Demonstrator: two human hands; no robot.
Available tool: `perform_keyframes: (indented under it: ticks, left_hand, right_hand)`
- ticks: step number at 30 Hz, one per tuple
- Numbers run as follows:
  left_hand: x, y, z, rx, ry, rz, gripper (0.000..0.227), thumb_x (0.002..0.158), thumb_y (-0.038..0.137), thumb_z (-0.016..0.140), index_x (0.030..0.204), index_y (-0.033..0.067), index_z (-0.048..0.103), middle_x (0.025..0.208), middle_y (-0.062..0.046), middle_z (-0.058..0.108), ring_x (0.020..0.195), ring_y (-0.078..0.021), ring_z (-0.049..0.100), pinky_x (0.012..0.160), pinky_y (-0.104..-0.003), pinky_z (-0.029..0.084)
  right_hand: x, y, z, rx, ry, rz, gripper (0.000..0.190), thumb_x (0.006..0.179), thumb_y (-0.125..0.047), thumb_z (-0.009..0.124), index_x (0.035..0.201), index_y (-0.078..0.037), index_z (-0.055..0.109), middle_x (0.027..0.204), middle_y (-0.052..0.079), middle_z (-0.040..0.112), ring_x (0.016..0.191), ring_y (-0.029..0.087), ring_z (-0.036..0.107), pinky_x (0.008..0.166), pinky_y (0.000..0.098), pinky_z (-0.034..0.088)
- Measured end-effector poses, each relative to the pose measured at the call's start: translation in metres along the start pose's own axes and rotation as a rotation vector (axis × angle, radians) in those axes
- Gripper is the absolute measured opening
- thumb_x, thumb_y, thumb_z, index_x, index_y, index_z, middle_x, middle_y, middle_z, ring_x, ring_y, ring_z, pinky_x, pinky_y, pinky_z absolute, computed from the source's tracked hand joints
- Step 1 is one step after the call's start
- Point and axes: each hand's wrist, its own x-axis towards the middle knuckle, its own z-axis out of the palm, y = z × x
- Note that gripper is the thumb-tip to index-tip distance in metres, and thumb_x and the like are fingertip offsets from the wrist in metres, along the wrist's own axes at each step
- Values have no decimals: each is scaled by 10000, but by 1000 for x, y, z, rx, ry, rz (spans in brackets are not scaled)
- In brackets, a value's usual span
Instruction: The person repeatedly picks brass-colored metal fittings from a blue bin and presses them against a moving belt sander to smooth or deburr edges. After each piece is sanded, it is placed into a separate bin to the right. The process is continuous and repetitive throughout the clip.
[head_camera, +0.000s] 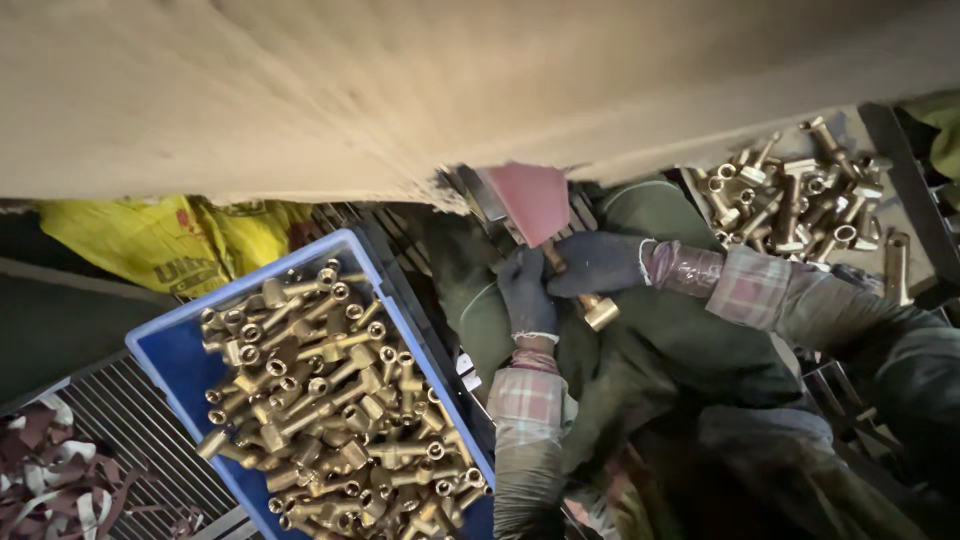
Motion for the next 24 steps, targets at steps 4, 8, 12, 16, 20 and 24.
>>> perform_keyframes:
  ticks: [4, 8, 12, 16, 20, 24]
  left_hand:
    - [20, 1, 9, -172, 53, -112, 106, 908, 91, 630, 844, 43, 701, 760, 11, 650, 649, -89, 558, 579, -272, 411]
    - [11, 5, 11, -213, -10, -130, 117, 934, 123, 649, 867, 39, 695, 746, -23, 667, 598, -128, 566, 514, -291, 408]
    - [-8, 6, 4, 83, -24, 117, 140, 970, 106, 671, 967, -28, 711, 841, -2, 645, 756, -92, 566, 670, -277, 457]
    - [-29, 21, 0, 556, -62, 366, 207, 993, 168, 637, 1030, -29, 688, 823, -9, 632, 764, -106, 576, 687, -296, 470]
    - [-38, 34, 10, 649, -35, 323, 236, 979, 189, 615, 1041, -30, 679, 798, -27, 655, 746, -120, 598, 676, -312, 497]
    - [-25, 26, 4, 486, -76, 257, 223, 968, 163, 614, 1046, -32, 690, 862, -2, 672, 783, -101, 587, 688, -299, 491]
  right_hand:
    - [20, 1, -14, 444, 19, -32, 458, 828, -414, 696, 1121, -61, 686, 969, 143, 736, 924, 272, 687, 816, 393, 533]
    - [11, 5, -9, 288, -90, 261, 446, 857, -457, 634, 1026, -54, 728, 875, 185, 707, 772, 345, 698, 664, 482, 562]
    - [-9, 8, 9, -80, 80, -218, 345, 861, -405, 664, 906, -66, 714, 829, 179, 723, 777, 335, 687, 707, 454, 528]
    - [-22, 1, 19, -206, 99, -169, 281, 837, -352, 651, 862, -73, 674, 774, 158, 715, 732, 334, 695, 676, 457, 546]
    - [-31, -9, 12, -40, 115, -153, 276, 784, -313, 692, 919, -73, 669, 785, 165, 713, 724, 336, 700, 660, 451, 547]
    - [-27, -8, 5, 67, 48, -205, 274, 815, -325, 686, 873, -57, 696, 794, 144, 727, 740, 297, 711, 683, 418, 551]
